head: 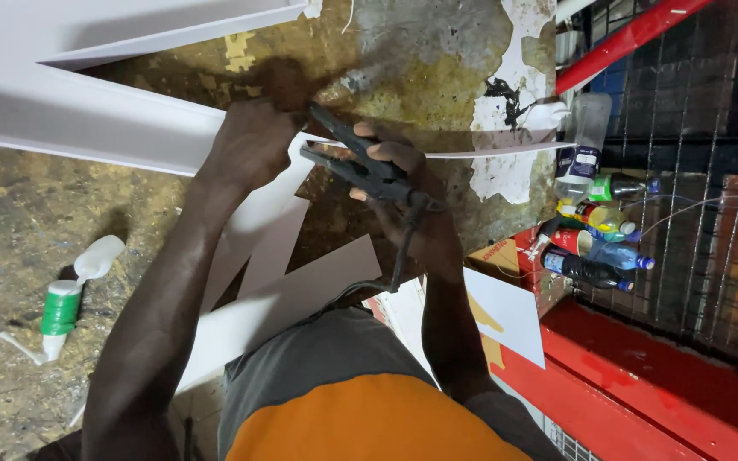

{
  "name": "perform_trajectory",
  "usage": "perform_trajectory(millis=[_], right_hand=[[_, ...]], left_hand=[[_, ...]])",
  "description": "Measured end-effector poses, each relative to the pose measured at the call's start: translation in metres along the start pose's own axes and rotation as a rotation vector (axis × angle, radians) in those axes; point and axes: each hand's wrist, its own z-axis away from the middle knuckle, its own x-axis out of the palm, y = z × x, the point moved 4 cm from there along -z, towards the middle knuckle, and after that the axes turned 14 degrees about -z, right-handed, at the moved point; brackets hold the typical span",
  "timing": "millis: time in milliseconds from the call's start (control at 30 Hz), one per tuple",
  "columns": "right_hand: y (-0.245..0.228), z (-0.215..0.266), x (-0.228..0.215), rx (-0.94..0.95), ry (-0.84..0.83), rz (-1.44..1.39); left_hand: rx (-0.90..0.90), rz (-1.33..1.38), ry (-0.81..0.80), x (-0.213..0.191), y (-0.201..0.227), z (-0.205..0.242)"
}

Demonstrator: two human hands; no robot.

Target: The person assembles a large white letter-shaped object on a workbench. They apply glue to the edges of the letter components and use a hot glue gun to secure the pieces together. The person repositions the letter multiple times to access different edges for gluing.

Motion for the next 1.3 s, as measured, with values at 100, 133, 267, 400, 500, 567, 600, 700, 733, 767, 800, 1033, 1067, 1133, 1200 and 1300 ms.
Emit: perform_trajectory(millis=[100, 133, 267, 400, 500, 567, 600, 700, 733, 767, 800, 1033, 1067, 1133, 1200, 1300], right_hand=[[-0.006, -0.006, 0.000, 0.009, -0.015, 0.072], [-0.005, -0.006, -0.001, 0.007, -0.023, 0.071], [-0.005, -0.007, -0.001, 0.000, -0.032, 0.178], [-0.002, -0.007, 0.001, 0.040, 0.012, -0.007], [-0.003, -0.010, 0.003, 0.041, -0.003, 0.015], [-0.005, -0.013, 0.003, 0.031, -0.013, 0.115], [-0.002, -0.012, 0.002, 0.031, -0.016, 0.115], [0.005, -0.015, 0.001, 0.053, -0.021, 0.116], [0.005, -0.017, 0.001, 0.042, -0.011, 0.158], [0.005, -0.019, 0.001, 0.032, 0.000, 0.199], [0.009, -0.018, 0.000, 0.034, 0.000, 0.199], [0.015, -0.026, 0.001, -0.003, 0.020, 0.101], [0.011, -0.028, 0.002, -0.004, 0.026, 0.083], [0.011, -0.034, 0.002, -0.038, 0.008, 0.169], [0.009, -0.034, 0.002, -0.077, -0.008, 0.259], [0.013, -0.027, 0.000, -0.128, -0.014, 0.303]], left_hand=[[-0.008, 0.010, -0.039, 0.000, 0.001, -0.001], [-0.011, 0.013, -0.028, 0.000, 0.001, -0.002], [-0.015, 0.007, -0.002, 0.027, -0.001, -0.007], [-0.008, -0.004, 0.028, 0.024, 0.001, -0.004], [-0.012, -0.005, -0.020, 0.032, 0.000, -0.006], [-0.019, -0.021, -0.017, 0.027, 0.001, -0.008], [-0.021, -0.021, -0.016, 0.027, 0.002, -0.008], [-0.019, -0.020, -0.018, 0.029, 0.002, -0.004], [-0.014, -0.030, -0.008, 0.030, 0.002, -0.003], [-0.008, -0.040, 0.002, 0.032, 0.003, -0.001], [-0.008, -0.038, 0.000, 0.028, 0.004, 0.002], [-0.025, -0.088, 0.066, 0.040, 0.013, 0.004], [-0.035, -0.115, 0.122, 0.042, 0.015, 0.001], [-0.045, -0.097, 0.155, 0.041, 0.018, 0.001], [-0.052, -0.082, 0.192, 0.032, 0.021, 0.001], [-0.110, -0.206, 0.148, 0.026, 0.019, 0.001]])
